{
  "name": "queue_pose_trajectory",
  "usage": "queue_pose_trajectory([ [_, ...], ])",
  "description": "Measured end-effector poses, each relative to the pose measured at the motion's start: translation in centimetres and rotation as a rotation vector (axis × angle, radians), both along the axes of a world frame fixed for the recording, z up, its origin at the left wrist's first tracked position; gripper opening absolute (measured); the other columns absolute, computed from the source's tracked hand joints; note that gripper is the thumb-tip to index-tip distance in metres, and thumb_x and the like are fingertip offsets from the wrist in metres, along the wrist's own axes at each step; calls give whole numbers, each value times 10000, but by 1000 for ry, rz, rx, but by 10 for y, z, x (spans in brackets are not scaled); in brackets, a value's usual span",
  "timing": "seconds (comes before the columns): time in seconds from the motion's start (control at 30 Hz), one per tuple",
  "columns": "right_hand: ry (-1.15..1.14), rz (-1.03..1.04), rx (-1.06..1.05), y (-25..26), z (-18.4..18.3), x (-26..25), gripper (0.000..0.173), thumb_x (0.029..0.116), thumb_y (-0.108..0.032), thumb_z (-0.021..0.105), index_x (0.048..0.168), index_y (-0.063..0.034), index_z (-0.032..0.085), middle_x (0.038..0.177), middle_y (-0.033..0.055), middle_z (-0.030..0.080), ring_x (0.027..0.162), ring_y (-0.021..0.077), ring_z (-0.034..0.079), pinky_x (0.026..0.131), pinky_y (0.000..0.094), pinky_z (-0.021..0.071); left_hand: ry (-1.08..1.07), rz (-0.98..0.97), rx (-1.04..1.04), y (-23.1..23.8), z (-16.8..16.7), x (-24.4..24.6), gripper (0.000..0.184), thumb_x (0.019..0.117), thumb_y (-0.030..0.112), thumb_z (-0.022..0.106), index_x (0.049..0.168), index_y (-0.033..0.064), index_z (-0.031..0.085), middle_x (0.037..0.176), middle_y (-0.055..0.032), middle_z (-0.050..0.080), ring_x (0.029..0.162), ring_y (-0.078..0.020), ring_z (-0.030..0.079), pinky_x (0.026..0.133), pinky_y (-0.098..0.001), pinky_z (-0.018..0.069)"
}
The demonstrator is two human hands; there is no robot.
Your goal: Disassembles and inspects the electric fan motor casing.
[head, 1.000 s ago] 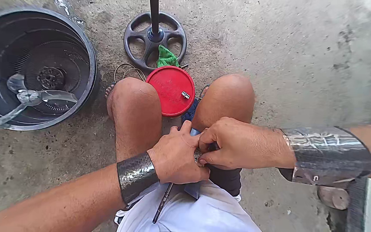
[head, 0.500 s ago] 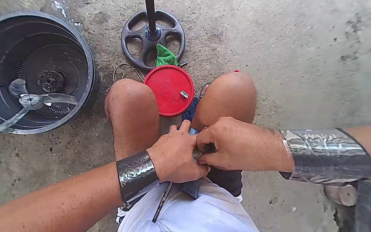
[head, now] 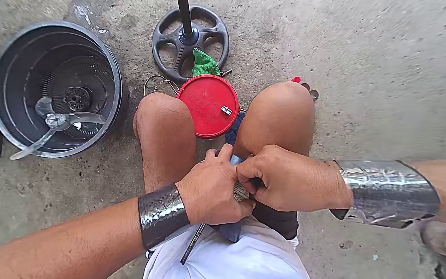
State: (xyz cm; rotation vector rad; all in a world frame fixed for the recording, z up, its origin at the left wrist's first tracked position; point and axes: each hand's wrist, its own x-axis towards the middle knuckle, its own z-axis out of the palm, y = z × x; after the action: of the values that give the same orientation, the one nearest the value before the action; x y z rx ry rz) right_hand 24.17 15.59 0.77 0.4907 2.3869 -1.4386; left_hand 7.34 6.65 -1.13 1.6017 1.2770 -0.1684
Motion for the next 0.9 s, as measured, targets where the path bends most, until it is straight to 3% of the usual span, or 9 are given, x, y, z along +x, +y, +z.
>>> queue_pose_trajectory([
  [0.07, -17, -42, -50, -1, -1, 1, 80, 796, -66, 693, 781, -142, 674, 681, -64, 589, 609, 14, 526, 515, 232, 406, 9, 1, -10, 0, 0, 0, 737, 794, 663, 686, 1417, 302, 528, 1512, -110, 394, 1308, -344, 463, 859, -493, 537],
  [0.23, 94, 109, 105, -1, 0, 6, 84, 791, -76, 687, 782, -140, 633, 668, -33, 573, 609, 81, 557, 512, 297, 439, 15, -26, 9, 1, 3, 5, 724, 792, 650, 681, 1414, 308, 538, 1529, -104, 374, 1325, -339, 448, 854, -493, 537],
  [0.37, -14, 26, 41, -1, 2, 5, 82, 815, -82, 694, 799, -161, 683, 675, -73, 594, 595, 27, 542, 505, 250, 428, -20, -10, 26, -1, -4, 4, 595, 786, 676, 676, 1283, 355, 617, 1463, -45, 442, 1310, -284, 468, 868, -471, 536],
  [0.47, 63, 83, 129, -3, 3, 8, 78, 812, -97, 685, 790, -155, 637, 657, -47, 566, 589, 73, 548, 496, 297, 428, -14, -50, 46, 0, -1, 4, 678, 804, 669, 666, 1374, 315, 572, 1503, -97, 410, 1317, -333, 458, 854, -496, 537],
  [0.7, 3, 59, 91, -3, 5, 4, 84, 800, -90, 699, 805, -172, 679, 667, -77, 590, 592, 35, 550, 497, 263, 439, -60, -26, 28, -4, -8, -1, 610, 789, 708, 659, 1274, 338, 623, 1468, -55, 442, 1302, -281, 482, 887, -484, 532],
  [0.8, 43, 102, 139, -1, 5, 3, 82, 810, -87, 694, 821, -158, 655, 698, -50, 599, 625, 71, 574, 520, 298, 459, -65, -37, 43, 0, -7, -5, 716, 803, 697, 661, 1411, 337, 546, 1491, -88, 416, 1304, -308, 472, 874, -493, 527],
  [0.87, 29, 76, 119, -3, 3, 2, 85, 804, -92, 692, 801, -176, 678, 677, -80, 595, 602, 32, 556, 504, 261, 446, -76, -11, 39, -5, -10, -5, 659, 789, 712, 659, 1339, 356, 587, 1474, -57, 440, 1303, -279, 483, 891, -485, 529],
  [0.9, 45, 81, 139, -1, 4, 2, 80, 809, -91, 689, 800, -167, 667, 677, -67, 587, 603, 48, 555, 504, 273, 442, -76, -17, 53, -1, -9, -6, 687, 792, 711, 656, 1380, 368, 564, 1492, -63, 427, 1307, -286, 478, 886, -489, 529],
])
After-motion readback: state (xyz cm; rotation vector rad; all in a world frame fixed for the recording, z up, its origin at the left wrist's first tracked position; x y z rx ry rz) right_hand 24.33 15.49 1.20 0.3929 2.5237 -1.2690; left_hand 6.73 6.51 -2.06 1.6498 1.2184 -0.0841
